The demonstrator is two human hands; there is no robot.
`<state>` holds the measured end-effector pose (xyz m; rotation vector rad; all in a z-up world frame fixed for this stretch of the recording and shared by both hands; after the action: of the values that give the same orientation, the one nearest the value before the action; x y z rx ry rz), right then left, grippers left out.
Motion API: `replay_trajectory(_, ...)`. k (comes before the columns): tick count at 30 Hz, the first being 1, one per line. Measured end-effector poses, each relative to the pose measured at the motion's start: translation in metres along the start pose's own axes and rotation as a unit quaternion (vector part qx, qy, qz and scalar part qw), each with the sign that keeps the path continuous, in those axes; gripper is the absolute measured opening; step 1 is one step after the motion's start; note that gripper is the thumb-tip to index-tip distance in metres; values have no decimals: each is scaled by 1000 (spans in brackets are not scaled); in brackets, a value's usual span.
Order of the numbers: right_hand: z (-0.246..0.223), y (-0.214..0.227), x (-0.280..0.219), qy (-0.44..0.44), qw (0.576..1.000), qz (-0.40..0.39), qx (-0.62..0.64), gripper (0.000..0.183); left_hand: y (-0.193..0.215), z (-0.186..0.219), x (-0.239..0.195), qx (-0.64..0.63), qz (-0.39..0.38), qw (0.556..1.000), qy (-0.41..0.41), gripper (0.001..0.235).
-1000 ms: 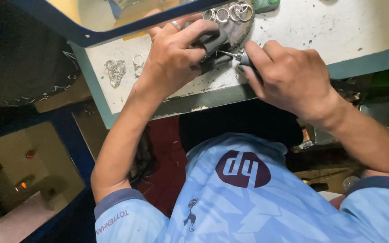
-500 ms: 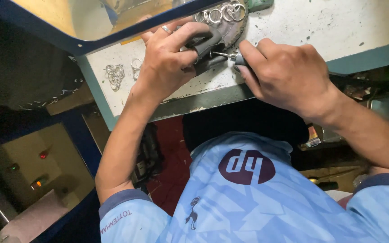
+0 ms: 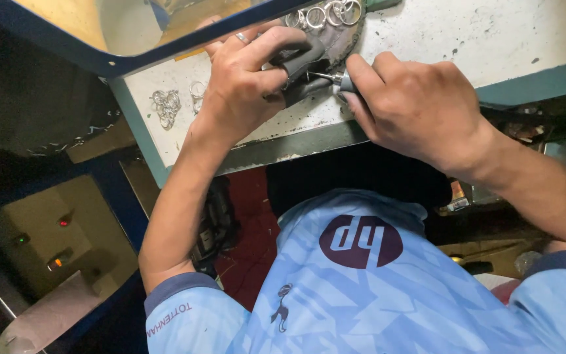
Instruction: The person uses a rotary polishing tool to smooth and polish small metal rings held in a cylindrical holder. They repeatedly rotate the rings and apply the tool to different surfaces, then switch to a different tool to continue finishing the rings.
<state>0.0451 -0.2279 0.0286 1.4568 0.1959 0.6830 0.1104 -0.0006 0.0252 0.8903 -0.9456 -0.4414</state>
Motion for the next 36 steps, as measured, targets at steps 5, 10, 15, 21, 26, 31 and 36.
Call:
replay_trajectory(5,-4,-3,2,4,1000,12,-10,28,1,1,0,11,2,1000,7,37)
replay_trajectory(10,-2,-1,1,12,1000,7,-2,27,-1,1,-2,18,11,1000,8,38)
replay_trajectory(15,-2,-1,1,25,1000,7,-13,31,-2,1,-4,27,14,999,12,31)
replay_trajectory(21,-2,0,3,43,999,15,-18,27,0,4,-2,34,26,999,11,46)
replay_trajectory(26,-3,2,5,52,998,16,-28,34,1,6,-1,21,43,999,16,51)
replay_trajectory(31,-3,2,2,45,999,18,-17,36,-1,8,-3,35,41,998,23,37)
replay_trajectory(36,-4,4,3,43,999,19,-13,36,0,11,-2,47,61,997,22,40)
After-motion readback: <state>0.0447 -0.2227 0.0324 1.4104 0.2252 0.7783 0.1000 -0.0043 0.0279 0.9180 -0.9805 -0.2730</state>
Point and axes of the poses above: each hand's wrist, its own x-axis towards the middle knuckle, its own y-axis out of the back of the hand, z = x × y, the point moved 3 cm from there along x, towards the middle knuckle, and after that the axes turned 10 degrees about z, right-handed, at the moved point
